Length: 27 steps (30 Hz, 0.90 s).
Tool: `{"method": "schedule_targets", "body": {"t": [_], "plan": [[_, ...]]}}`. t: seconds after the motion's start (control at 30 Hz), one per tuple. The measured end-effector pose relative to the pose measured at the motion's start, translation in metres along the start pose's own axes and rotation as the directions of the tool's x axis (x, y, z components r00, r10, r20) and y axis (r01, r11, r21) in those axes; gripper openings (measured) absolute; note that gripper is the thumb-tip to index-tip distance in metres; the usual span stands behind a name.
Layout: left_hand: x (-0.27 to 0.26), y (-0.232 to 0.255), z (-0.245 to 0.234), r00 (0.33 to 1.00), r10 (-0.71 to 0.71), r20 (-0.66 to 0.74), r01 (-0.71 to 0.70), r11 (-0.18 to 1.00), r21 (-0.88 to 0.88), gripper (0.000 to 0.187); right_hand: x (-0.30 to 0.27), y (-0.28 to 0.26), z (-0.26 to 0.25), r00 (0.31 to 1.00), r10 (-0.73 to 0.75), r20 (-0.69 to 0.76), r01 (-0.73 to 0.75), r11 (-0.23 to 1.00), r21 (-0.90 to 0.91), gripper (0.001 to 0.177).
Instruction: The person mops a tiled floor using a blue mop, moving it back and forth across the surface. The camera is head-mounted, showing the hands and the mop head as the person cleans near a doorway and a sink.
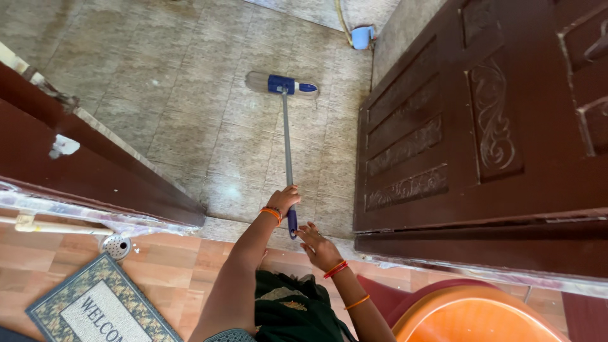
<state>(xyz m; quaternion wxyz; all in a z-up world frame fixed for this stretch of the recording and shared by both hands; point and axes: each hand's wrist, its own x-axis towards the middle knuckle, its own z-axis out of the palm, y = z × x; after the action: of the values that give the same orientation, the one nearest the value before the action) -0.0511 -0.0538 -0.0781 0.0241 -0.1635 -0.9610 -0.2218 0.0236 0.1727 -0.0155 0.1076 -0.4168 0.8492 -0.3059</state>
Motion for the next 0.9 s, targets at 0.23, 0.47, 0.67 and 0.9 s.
{"method": "schedule_targets", "body": {"t": [0.23, 0.47, 0.67, 0.9], "plan": [[-0.011, 0.057, 0.009, 0.996, -0.024, -0.088, 0.010, 0.988, -0.152, 0.023, -0.040, -0.056, -0.043, 0.935, -0.021, -0.353, 0.041, 0.998, 0.049, 0.031], [-0.062, 0.188, -0.045, 0.966, 0.024, -0.259, -0.089, 0.966, -0.242, 0.018, -0.100, -0.131, -0.125, 0.882, -0.229, -0.412, 0.280, 0.958, 0.065, 0.017], [-0.100, 0.272, -0.112, 0.955, 0.017, -0.297, -0.106, 0.952, -0.288, 0.015, -0.140, -0.187, -0.172, 0.829, -0.229, -0.511, 0.406, 0.874, 0.267, 0.032], [-0.113, 0.306, -0.141, 0.899, 0.160, -0.408, -0.259, 0.945, -0.200, 0.014, -0.140, -0.205, -0.178, 0.708, -0.264, -0.655, 0.614, 0.689, 0.385, 0.036]]}}
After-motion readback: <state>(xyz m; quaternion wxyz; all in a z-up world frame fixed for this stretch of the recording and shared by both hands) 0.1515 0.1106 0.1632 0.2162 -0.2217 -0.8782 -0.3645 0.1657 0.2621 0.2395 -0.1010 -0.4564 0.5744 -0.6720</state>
